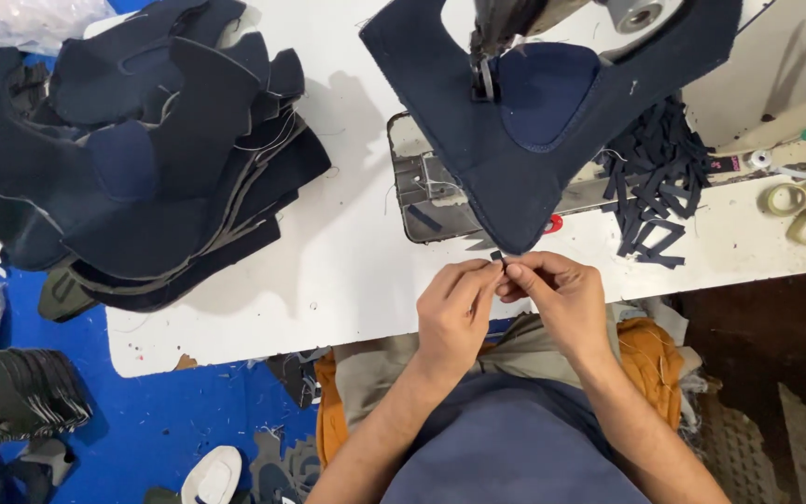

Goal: The person sews dark blue glove pieces using a sewing machine, repeatedly aligning the fabric under the needle and guiding it through the machine. They trim excess threads with scissors and handle multiple glove pieces from a pile on the table.

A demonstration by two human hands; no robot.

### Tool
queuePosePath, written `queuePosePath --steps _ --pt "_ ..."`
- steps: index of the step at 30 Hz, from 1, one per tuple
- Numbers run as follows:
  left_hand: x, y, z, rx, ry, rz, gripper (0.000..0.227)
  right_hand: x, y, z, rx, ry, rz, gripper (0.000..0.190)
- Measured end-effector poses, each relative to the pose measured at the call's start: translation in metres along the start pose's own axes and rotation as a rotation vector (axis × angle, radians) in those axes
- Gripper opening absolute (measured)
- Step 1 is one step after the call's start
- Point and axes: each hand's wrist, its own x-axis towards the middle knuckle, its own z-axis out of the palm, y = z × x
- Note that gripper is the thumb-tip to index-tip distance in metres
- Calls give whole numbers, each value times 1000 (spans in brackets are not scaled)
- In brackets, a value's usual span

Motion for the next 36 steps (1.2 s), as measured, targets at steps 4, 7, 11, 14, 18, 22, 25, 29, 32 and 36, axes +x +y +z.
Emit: queuePosePath --steps 4,7,11,14,18,22,25,29,32,36 --pt "-2 1 4 41 -65 43 18 1 7 -10 41 -15 -28 14" --pt "-1 -1 5 -63 -82 -116 15 3 1 -15 -12 -39 -32 15" --pt "13 -5 -9 -379 -167 -624 18 -4 -42 -7 -389 -63 -124 15" --pt "12 -14 -13 -426 -275 -668 15 -6 -50 -5 -608 -87 -250 15" --pt "9 -26 -21 -367 -301 -558 12 3 -46 -18 -629 -137 -293 15" --pt "42 -25 -42 -598 -33 -598 12 27 -66 -44 -401 137 -371 11" --pt "85 5 -48 -495 144 -410 12 38 -125 -17 -462 232 -652 10" --pt "127 18 -17 -222 186 -37 7 64 -148 9 -979 67 -975 29" --pt "134 -2 5 -376 177 -351 9 81 -123 6 -985 152 -1013 21" --pt "136 -5 12 -468 207 -384 10 80 -122 6 -1020 156 -1052 22"
